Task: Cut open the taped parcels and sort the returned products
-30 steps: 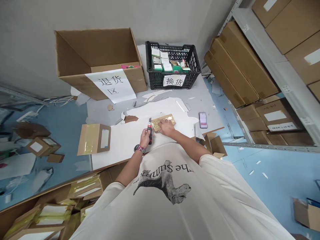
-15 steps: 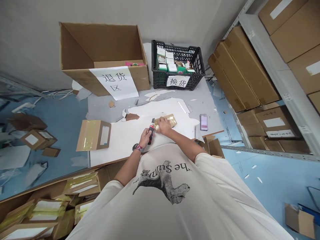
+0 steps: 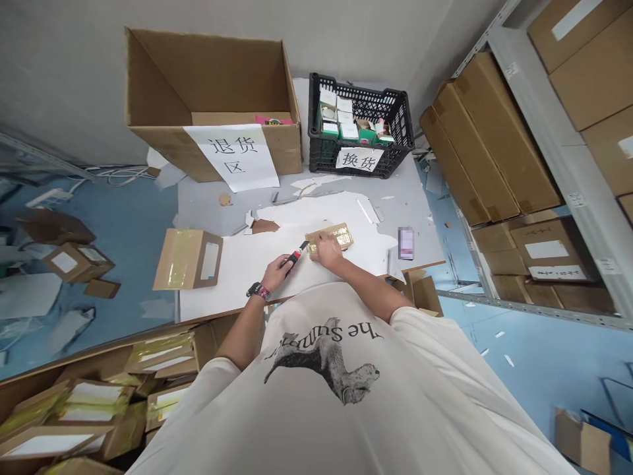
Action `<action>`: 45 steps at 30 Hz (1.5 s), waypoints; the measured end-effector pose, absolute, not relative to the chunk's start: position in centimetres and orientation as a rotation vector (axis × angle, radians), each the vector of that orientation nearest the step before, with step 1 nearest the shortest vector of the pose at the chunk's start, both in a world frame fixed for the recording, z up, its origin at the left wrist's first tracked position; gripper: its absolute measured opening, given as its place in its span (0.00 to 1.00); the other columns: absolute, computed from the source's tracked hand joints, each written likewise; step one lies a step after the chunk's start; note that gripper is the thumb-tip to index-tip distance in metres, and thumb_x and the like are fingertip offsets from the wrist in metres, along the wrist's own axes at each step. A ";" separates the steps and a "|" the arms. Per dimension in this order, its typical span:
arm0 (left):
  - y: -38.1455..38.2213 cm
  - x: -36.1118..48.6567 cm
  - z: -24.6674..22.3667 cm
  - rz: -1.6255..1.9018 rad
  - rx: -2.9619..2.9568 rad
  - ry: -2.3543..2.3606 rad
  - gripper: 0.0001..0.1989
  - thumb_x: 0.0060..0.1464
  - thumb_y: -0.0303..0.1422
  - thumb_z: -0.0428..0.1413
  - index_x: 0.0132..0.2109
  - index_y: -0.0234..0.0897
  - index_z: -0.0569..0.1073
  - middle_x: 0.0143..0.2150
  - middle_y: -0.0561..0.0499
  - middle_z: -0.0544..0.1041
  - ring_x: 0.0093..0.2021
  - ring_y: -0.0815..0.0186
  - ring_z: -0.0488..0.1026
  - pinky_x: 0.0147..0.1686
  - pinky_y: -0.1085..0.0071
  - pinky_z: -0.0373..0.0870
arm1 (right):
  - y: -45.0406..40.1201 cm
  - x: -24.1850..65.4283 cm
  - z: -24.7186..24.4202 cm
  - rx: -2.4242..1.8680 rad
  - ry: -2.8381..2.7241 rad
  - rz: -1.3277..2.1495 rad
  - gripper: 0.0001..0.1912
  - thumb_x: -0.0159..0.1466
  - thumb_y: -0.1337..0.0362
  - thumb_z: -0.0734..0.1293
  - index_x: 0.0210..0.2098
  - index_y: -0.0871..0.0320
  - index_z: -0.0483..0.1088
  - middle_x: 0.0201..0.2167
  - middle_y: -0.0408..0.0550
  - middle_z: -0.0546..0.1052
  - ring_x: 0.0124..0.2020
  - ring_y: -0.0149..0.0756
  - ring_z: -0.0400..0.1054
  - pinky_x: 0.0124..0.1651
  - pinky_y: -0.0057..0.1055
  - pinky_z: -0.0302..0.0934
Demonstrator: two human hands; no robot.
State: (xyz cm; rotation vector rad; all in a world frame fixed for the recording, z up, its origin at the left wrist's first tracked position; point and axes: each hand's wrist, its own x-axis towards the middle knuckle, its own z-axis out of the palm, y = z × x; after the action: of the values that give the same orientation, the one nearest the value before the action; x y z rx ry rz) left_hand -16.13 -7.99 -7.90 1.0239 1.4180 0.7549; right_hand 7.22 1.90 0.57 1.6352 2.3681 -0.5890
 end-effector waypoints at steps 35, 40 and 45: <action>-5.3 -16.7 -5.8 0.522 1.337 1.421 0.18 0.66 0.49 0.58 0.51 0.45 0.86 0.29 0.52 0.82 0.27 0.58 0.76 0.34 0.63 0.70 | 3.4 9.1 1.2 1.428 2.441 -0.690 0.11 0.74 0.66 0.70 0.54 0.55 0.80 0.51 0.54 0.86 0.59 0.53 0.76 0.64 0.41 0.66; -5.3 -16.9 -5.9 0.504 1.155 1.323 0.21 0.62 0.53 0.63 0.49 0.43 0.86 0.27 0.53 0.79 0.24 0.60 0.73 0.30 0.64 0.69 | 3.2 9.2 1.1 1.451 2.453 -0.674 0.12 0.74 0.66 0.70 0.55 0.55 0.80 0.52 0.56 0.85 0.59 0.53 0.75 0.66 0.41 0.66; -5.0 -17.2 -6.2 0.486 1.036 1.310 0.24 0.56 0.55 0.68 0.49 0.42 0.87 0.27 0.52 0.79 0.22 0.61 0.71 0.24 0.66 0.62 | 3.3 9.2 0.9 1.421 2.473 -0.663 0.12 0.73 0.68 0.70 0.54 0.55 0.81 0.49 0.54 0.86 0.56 0.52 0.76 0.69 0.42 0.64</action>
State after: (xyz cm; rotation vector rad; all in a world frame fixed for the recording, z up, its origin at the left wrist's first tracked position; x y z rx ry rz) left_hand -17.25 -4.98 -6.22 1.0363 1.3099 0.4865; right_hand 9.20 3.31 0.88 1.4214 2.4733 -0.6629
